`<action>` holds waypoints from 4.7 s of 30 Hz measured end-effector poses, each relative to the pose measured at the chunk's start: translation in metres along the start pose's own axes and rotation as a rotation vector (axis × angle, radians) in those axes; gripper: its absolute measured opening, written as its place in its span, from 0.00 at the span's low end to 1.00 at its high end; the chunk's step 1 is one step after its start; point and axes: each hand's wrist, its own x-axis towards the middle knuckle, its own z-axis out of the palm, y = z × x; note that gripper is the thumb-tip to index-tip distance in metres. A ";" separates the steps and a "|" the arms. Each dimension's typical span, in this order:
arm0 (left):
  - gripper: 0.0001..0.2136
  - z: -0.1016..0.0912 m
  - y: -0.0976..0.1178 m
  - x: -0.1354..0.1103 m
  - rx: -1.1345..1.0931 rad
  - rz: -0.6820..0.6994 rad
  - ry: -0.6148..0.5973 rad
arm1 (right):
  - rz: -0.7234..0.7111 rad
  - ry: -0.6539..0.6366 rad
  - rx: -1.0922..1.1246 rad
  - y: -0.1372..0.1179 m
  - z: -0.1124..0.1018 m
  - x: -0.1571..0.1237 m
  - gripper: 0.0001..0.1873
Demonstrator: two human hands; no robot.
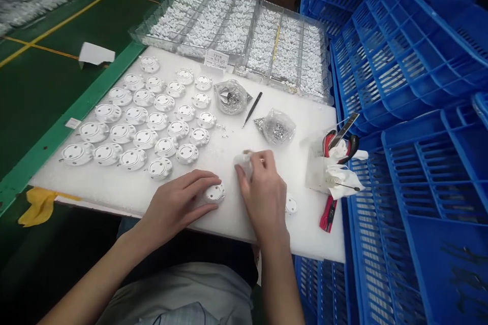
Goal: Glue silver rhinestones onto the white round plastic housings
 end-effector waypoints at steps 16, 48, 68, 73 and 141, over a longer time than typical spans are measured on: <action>0.12 0.011 -0.004 -0.001 0.143 0.048 0.173 | 0.035 0.036 -0.233 0.032 -0.037 0.022 0.09; 0.11 0.012 -0.003 -0.001 0.137 0.081 0.214 | -0.022 0.022 0.119 0.027 -0.016 0.033 0.11; 0.12 0.011 -0.002 -0.002 0.131 0.082 0.204 | 0.044 0.089 -0.123 0.042 -0.034 0.022 0.05; 0.12 0.011 -0.002 -0.002 0.151 0.085 0.205 | 0.027 0.059 -0.172 0.043 -0.037 0.018 0.07; 0.12 0.006 -0.005 -0.002 0.043 0.064 0.136 | -0.140 -0.192 -0.027 0.014 -0.020 -0.043 0.06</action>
